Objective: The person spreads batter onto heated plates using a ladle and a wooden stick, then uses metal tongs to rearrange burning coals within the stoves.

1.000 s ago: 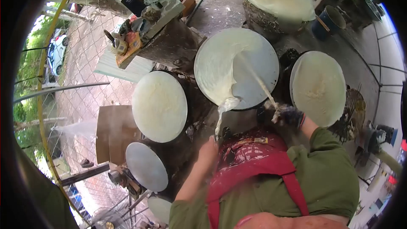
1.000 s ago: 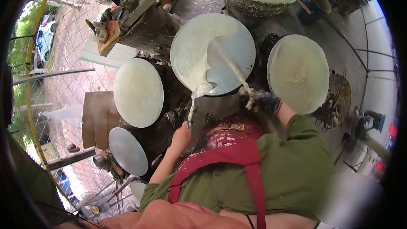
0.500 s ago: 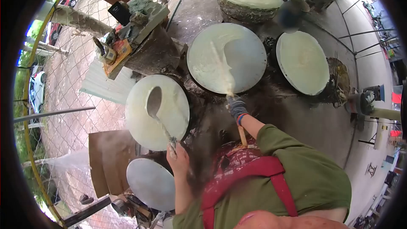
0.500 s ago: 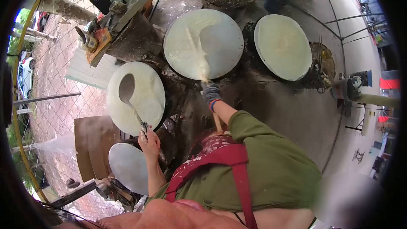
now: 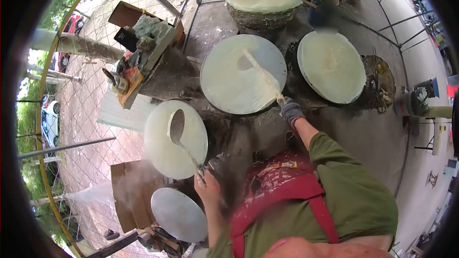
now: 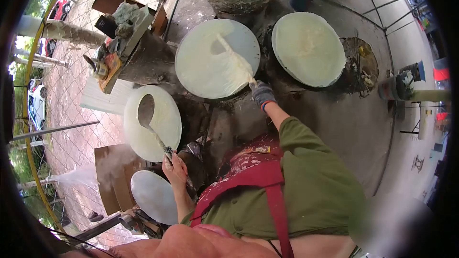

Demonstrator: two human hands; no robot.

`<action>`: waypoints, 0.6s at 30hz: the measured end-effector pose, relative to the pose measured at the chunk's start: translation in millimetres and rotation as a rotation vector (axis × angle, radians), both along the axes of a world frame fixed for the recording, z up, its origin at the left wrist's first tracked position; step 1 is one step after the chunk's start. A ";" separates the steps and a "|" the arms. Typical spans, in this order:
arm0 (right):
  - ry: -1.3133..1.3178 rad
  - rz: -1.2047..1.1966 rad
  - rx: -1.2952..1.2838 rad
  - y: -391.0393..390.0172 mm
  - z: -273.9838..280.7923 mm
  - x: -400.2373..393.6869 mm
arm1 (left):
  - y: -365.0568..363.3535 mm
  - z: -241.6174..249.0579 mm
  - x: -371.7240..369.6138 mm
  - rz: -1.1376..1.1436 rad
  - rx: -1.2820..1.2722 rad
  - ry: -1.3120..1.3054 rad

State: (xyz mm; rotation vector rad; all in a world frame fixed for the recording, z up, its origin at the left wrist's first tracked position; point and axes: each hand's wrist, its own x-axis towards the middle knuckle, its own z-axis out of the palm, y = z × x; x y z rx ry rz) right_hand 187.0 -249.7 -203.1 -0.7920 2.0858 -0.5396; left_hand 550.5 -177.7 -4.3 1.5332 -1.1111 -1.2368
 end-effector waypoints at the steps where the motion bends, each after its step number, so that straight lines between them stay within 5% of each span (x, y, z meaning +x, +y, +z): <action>1: 0.049 0.102 -0.038 2.0 -3.6 -5.8 | 0.2 -4.4 -2.8 -0.002 -0.014 -0.034; 5: 0.411 0.615 -0.272 36.9 1.9 3.1 | -3.9 0.8 -29.9 0.015 0.006 -0.041; 10: 0.294 0.202 -0.287 21.1 36.4 -67.9 | -1.6 -6.5 -56.6 -0.071 -0.107 -0.306; 12: 0.237 0.302 -0.057 -18.5 32.3 -98.1 | 0.6 -5.8 -74.3 -0.087 -0.103 -0.344; 15: 0.383 0.722 -0.233 15.1 55.2 -86.7 | 6.4 10.8 -108.1 -0.005 -0.007 -0.234; 17: 0.193 0.538 -0.534 44.4 29.5 -82.2 | 12.6 17.7 -118.3 0.033 0.058 -0.222; 18: 0.216 0.483 -0.428 40.6 19.2 -93.1 | 16.1 25.9 -131.6 0.095 0.141 -0.118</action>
